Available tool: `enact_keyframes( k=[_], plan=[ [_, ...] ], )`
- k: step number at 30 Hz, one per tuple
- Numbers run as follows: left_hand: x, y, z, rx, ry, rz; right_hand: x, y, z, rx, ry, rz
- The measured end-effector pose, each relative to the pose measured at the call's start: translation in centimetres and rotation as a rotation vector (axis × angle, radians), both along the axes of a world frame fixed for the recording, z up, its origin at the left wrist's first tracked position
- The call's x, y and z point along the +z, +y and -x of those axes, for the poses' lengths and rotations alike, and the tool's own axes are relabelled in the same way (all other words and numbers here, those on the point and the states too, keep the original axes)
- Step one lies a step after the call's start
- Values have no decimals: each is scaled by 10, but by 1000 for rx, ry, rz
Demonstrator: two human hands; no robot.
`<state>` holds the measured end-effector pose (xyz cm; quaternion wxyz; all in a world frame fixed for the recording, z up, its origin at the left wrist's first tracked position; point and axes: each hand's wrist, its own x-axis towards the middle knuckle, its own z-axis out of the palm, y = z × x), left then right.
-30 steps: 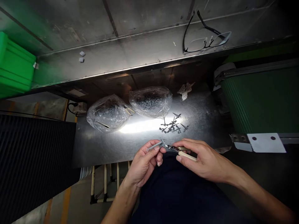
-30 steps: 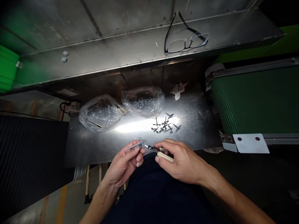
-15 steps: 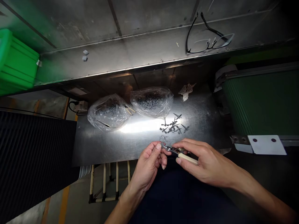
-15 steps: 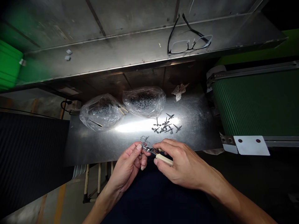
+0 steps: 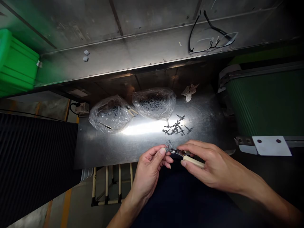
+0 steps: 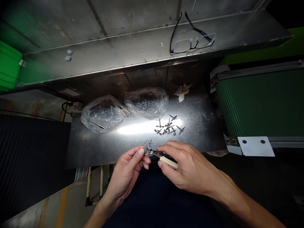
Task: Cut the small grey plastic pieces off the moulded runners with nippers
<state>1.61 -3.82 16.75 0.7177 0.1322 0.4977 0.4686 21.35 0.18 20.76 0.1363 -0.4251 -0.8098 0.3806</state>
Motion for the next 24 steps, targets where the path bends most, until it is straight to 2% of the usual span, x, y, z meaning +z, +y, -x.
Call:
enact_keyframes(
  k=[6,15,24],
  plan=[
    [0,-4,-5,72,-24,0,0,-4,1,18,-19,-82],
    [-1,-4,-9,113,-20,-10,4,-5,3,53,-112,-243],
    [-3,-5,-7,131,-32,-4,-1,0,4,67,-62,-181]
  ],
)
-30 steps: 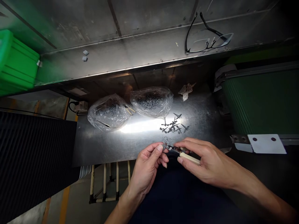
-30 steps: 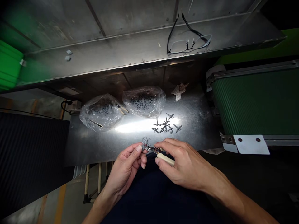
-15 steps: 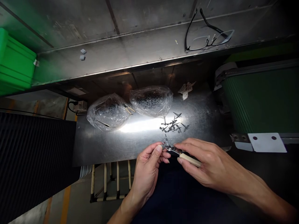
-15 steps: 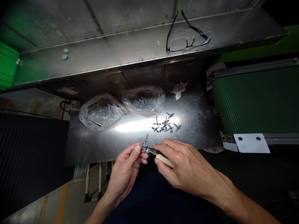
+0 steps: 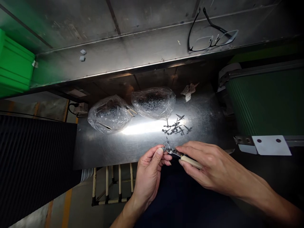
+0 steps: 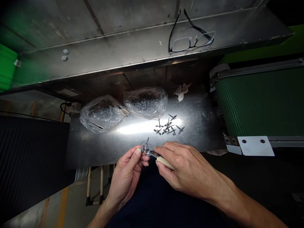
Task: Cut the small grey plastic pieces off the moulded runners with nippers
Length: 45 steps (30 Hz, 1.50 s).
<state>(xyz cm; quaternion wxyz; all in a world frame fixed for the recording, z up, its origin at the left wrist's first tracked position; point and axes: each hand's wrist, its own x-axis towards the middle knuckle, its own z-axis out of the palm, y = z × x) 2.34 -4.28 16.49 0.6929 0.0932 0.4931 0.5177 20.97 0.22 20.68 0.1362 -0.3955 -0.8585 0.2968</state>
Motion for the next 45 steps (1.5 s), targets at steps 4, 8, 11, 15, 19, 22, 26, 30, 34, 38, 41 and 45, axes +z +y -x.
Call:
enact_keyframes(
  k=[4,8,11,15,19,22,26,30,34,38,41,45],
  plan=[
    [-2,0,2,5,35,11,-4,1,3,10,36,45],
    [-7,0,5,7,61,14,-7,2,-1,-40,52,98],
    [-13,-1,8,33,29,51,-30,9,-16,-133,13,290],
    [-22,0,11,57,-26,141,-106,30,-50,-494,-177,487],
    [-27,4,8,16,-105,144,-186,54,-81,-842,-335,503],
    [-27,7,5,-12,-134,160,-224,69,-88,-1016,-343,509],
    [-25,7,2,-33,-118,203,-251,82,-85,-1147,-269,548],
    [-29,5,2,-35,-97,228,-258,86,-84,-1193,-119,587],
    [-33,4,0,-84,-74,221,-244,83,-85,-1180,104,572],
    [-39,8,-1,-141,-56,167,-207,77,-75,-1010,385,604],
    [-42,16,0,-165,2,115,-169,71,-56,-786,573,717],
    [-37,29,6,-214,160,25,-120,60,-20,-475,710,944]
  ],
)
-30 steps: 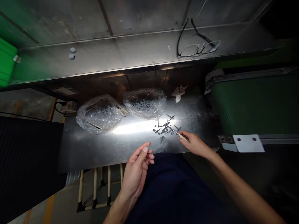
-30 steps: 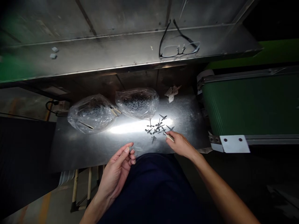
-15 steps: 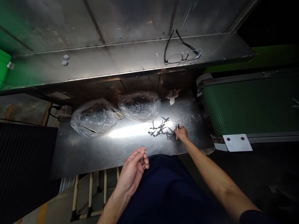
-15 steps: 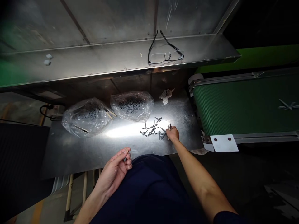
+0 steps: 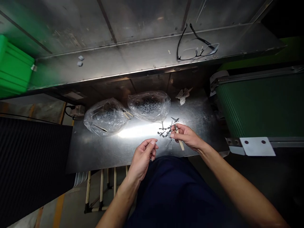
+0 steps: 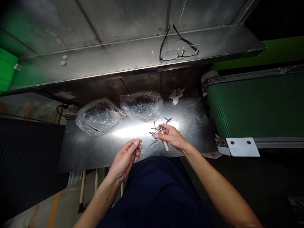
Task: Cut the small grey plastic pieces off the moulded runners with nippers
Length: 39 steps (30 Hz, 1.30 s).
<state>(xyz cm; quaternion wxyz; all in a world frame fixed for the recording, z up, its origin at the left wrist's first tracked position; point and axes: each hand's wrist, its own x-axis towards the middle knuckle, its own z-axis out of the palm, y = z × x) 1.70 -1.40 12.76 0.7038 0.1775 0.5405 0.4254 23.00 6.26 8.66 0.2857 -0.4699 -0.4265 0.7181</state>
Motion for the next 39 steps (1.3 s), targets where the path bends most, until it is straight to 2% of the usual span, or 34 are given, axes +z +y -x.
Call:
enact_keyframes(
  k=[4,7,10,14,17,19,23,25,28,30,39],
  plan=[
    [12,3,8,-129,107,-76,29,-9,31,185,145,109],
    [17,-2,12,-196,201,-145,35,-14,46,226,158,161],
    [16,-8,15,-162,189,-140,35,-16,52,202,125,150],
    [17,-13,16,-23,-40,-55,41,-19,46,66,27,44],
    [24,-16,16,82,-168,3,55,-26,29,10,-46,-42],
    [30,-17,16,102,-197,7,69,-34,18,117,-140,-140],
    [39,-20,16,93,-145,-27,98,-53,9,463,-368,-332],
    [41,-22,15,78,-99,-43,111,-58,14,538,-419,-433],
    [42,-25,14,40,-38,-51,125,-56,22,549,-469,-573],
    [43,-26,14,20,8,-55,130,-53,25,542,-506,-599],
    [49,-26,13,21,134,-82,132,-49,28,541,-577,-700]
  ],
)
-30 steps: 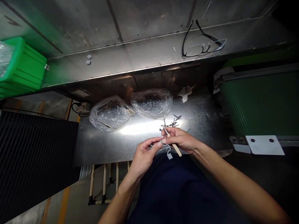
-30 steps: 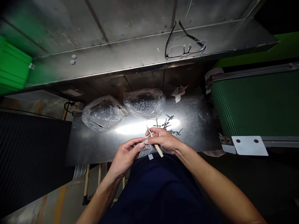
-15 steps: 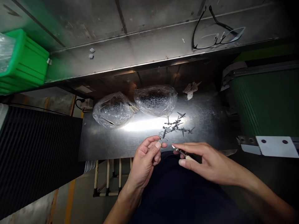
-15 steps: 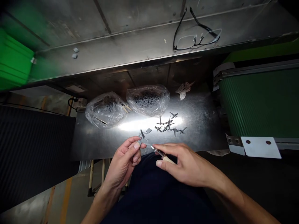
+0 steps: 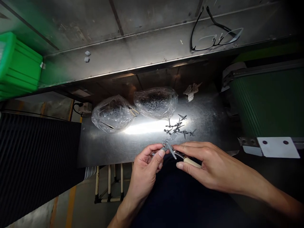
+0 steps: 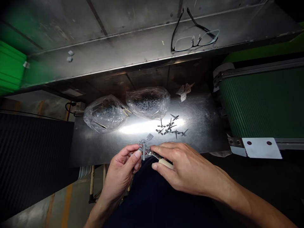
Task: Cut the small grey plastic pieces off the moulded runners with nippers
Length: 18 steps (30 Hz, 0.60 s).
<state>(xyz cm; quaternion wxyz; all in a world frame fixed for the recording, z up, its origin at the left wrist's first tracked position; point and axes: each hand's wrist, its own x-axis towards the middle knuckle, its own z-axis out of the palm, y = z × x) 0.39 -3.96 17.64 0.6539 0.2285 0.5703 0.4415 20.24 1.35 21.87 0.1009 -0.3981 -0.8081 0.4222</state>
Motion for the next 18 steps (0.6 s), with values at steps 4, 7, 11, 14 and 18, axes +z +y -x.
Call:
enact_keyframes(
  k=[4,7,11,14,18],
  plan=[
    [-1,0,0,20,46,12,2,1,0,28,-36,-22],
    [-5,-1,-1,45,20,25,4,-1,-1,44,-92,1],
    [-8,-3,-2,77,-19,40,7,-4,-2,51,-63,16],
    [-7,-3,-2,73,-8,24,7,-4,1,9,-37,-3],
    [-3,-3,-3,45,13,1,6,-3,3,-9,-77,-4]
  ],
)
